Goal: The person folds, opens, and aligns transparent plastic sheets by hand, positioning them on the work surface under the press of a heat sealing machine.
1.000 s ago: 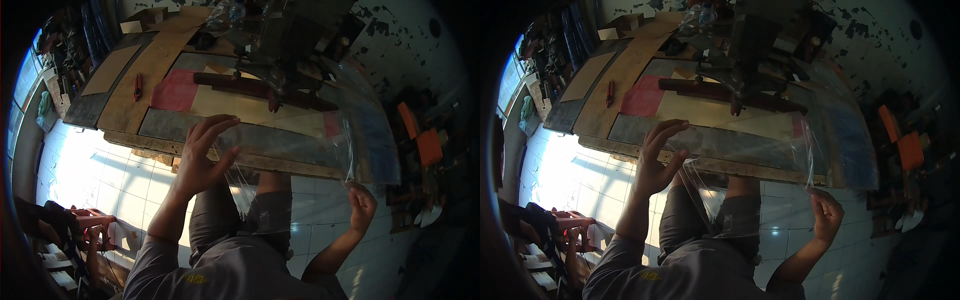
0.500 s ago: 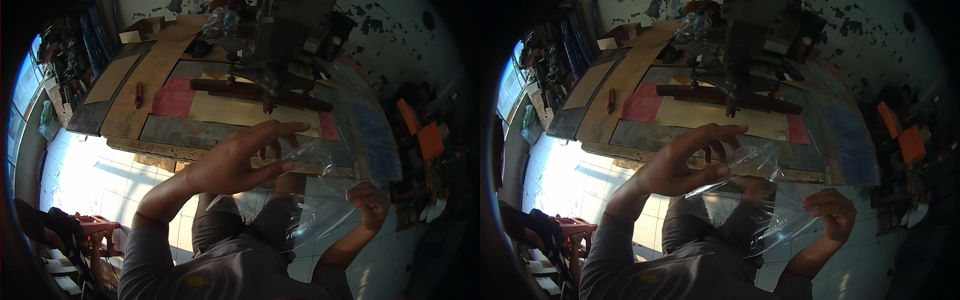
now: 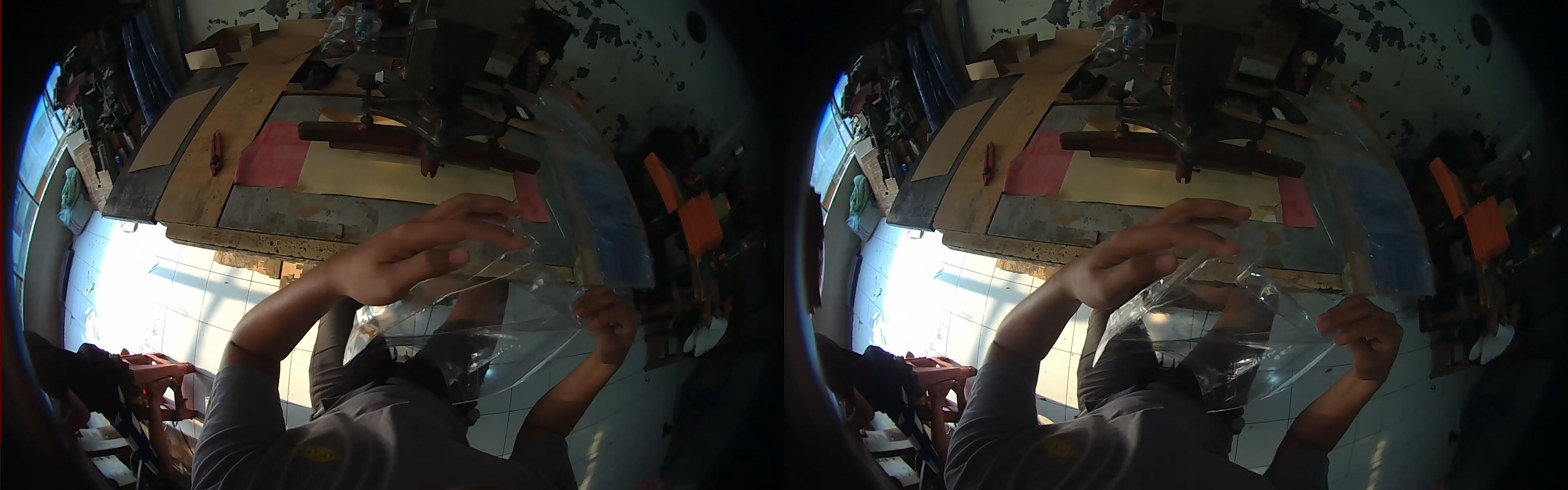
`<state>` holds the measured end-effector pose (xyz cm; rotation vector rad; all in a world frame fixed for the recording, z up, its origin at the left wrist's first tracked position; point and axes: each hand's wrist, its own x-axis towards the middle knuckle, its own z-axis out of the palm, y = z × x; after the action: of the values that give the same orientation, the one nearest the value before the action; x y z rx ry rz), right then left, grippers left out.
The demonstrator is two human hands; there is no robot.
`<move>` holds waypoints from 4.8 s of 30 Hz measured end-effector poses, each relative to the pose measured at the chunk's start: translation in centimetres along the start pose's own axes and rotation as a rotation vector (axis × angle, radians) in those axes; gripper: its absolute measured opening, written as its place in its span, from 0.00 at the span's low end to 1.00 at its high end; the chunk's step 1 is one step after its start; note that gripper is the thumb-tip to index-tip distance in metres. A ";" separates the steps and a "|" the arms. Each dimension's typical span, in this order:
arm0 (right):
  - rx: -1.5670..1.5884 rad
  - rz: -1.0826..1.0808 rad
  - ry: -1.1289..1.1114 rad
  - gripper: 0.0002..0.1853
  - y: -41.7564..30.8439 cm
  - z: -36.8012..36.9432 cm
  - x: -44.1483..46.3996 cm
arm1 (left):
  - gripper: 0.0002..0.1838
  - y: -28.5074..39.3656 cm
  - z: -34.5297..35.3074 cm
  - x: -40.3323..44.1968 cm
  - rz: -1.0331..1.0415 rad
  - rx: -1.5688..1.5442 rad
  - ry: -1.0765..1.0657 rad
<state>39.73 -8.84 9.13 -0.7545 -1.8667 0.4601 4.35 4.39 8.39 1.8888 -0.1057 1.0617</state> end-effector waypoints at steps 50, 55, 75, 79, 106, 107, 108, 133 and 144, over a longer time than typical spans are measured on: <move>0.299 0.672 0.004 0.11 5.1 0.2 -2.9 | 0.33 -3.4 1.1 -6.7 -0.082 0.370 0.018; 0.302 0.686 -0.053 0.10 5.0 0.3 -2.3 | 0.28 -3.5 1.1 -7.3 -0.154 0.374 0.026; 0.030 0.590 0.106 0.27 7.7 4.2 -5.2 | 0.07 -4.6 1.6 -10.7 -0.226 0.457 0.534; -0.146 0.508 0.051 0.21 7.3 5.0 -4.9 | 0.06 -5.0 1.5 -12.2 -0.270 0.431 0.618; -0.332 0.382 0.042 0.16 1.6 5.9 -5.1 | 0.18 2.3 -0.1 -14.5 -0.117 0.523 0.223; -0.321 0.324 0.060 0.16 1.4 6.3 -4.7 | 0.25 2.7 -0.9 -14.2 -0.121 0.422 0.188; -0.309 0.266 0.078 0.16 1.1 6.8 -4.4 | 0.30 2.9 -1.2 -13.8 -0.168 0.339 0.212; -0.050 0.114 0.185 0.19 -1.4 12.4 -2.6 | 0.10 0.6 1.4 -1.1 -0.563 0.469 -0.207; -0.399 -0.001 0.309 0.22 -1.8 12.5 -4.3 | 0.08 -0.6 0.7 -1.3 -0.418 0.481 -0.120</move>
<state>28.94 -12.75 2.35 -1.0253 -1.6811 -0.0384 4.28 3.78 6.93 2.2685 0.4981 0.7232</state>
